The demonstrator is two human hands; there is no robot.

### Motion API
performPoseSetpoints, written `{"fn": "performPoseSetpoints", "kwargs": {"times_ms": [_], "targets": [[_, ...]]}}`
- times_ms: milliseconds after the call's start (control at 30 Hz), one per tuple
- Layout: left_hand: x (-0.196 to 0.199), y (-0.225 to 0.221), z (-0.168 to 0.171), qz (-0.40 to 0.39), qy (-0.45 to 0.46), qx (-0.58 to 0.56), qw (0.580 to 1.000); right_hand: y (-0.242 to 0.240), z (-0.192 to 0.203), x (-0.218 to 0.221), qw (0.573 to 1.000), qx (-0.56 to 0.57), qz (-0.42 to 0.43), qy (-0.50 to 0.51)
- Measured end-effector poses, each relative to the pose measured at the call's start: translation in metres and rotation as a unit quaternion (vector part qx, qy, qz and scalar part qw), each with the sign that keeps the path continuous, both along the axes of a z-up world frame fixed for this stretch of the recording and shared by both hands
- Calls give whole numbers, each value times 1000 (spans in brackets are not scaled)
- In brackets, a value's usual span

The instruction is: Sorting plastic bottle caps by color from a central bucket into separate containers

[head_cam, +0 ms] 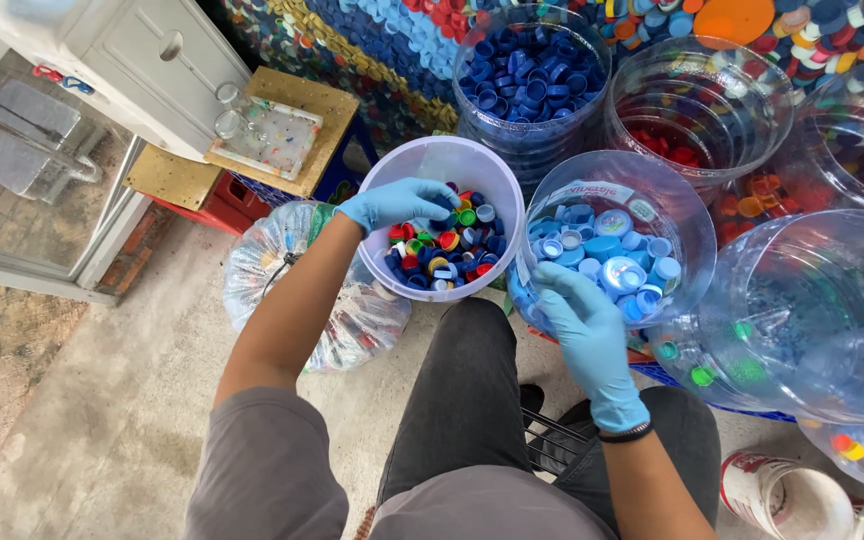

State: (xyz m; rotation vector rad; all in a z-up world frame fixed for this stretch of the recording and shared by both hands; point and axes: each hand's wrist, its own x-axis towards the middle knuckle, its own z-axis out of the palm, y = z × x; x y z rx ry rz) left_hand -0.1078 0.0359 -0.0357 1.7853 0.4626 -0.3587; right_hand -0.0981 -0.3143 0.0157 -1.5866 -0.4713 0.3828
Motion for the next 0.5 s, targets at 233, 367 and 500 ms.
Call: {"fn": "performPoseSetpoints", "kwargs": {"times_ms": [233,367,500], "targets": [[-21,-54,29,26,-240,-94,966,65,-6,1,907,272,115,300],[-29,-70,29,-8,-339,145,930,97,14,10,783,371,160,473],[-32,-78,16,-85,-385,345,852,133,-34,33,647,446,149,600]]}}
